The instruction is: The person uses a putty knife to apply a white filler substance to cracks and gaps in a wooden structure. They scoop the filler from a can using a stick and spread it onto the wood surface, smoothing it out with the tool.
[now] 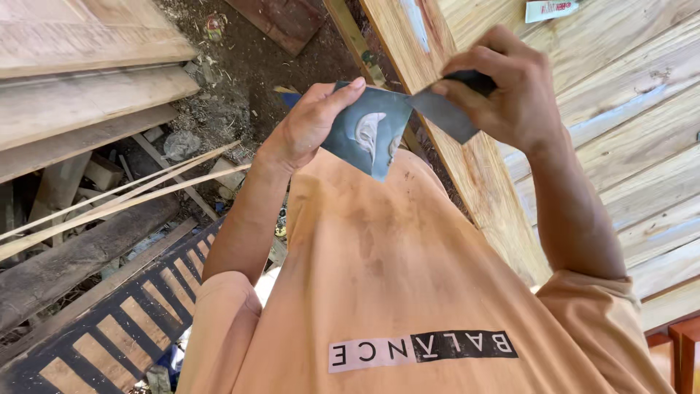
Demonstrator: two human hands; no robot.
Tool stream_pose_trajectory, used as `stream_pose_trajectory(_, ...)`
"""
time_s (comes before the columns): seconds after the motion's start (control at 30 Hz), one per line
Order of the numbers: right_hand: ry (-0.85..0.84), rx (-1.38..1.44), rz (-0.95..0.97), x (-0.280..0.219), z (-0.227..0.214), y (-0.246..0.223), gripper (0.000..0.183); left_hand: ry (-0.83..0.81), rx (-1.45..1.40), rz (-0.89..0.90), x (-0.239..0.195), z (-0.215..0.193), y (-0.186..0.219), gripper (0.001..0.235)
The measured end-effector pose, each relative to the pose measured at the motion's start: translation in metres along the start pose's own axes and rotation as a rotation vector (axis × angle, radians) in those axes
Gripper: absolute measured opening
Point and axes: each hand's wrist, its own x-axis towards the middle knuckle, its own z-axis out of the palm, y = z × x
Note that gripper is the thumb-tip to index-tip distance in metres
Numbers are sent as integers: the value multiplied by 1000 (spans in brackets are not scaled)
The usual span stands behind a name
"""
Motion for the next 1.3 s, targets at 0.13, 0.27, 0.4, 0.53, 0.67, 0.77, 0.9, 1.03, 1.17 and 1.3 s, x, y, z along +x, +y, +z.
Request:
stream_pose_trajectory(0.13, 5, -50, -31, 50, 6, -12, 20, -10, -16, 69, 24, -15, 22, 39)
stream_pose_trajectory(0.27, 26, 31, 46, 74, 19, -13, 20, 8, -103, 48, 57, -36, 36, 38)
stream_pose_trajectory(0.4, -16, 91, 104, 100, 39, -23, 17, 100, -117, 20, 93, -70, 62, 37)
stream_pose_trajectory(0.53, 121, 251, 211, 134, 46, -27, 32, 42, 35, -28, 121, -114, 106, 39)
stream_pose_trajectory(0.67, 83, 92, 119, 190, 48, -40, 23, -116, 239, -129, 143, -147, 156, 42)
stream_pose_trajectory(0.77, 31, -241, 96, 215, 69, -68, 39, -207, 297, -98, 160, -165, 183, 43)
stream_pose_trajectory(0.9, 69, -198, 206, 224, 119, -77, 31, -195, 337, -61, 179, -176, 208, 44)
stream_pose_trajectory(1.03, 3, -335, 501, 192, 160, -42, 32, -123, 199, 106, 187, -204, 250, 36)
stream_pose_trajectory(1.17, 325, -328, 815, 127, 168, 46, 19, -30, 224, -70, 184, -247, 260, 37)
stream_pose_trajectory(1.3, 261, -285, 1107, 79, 206, 103, 30, 10, 153, -153, 181, -281, 241, 42)
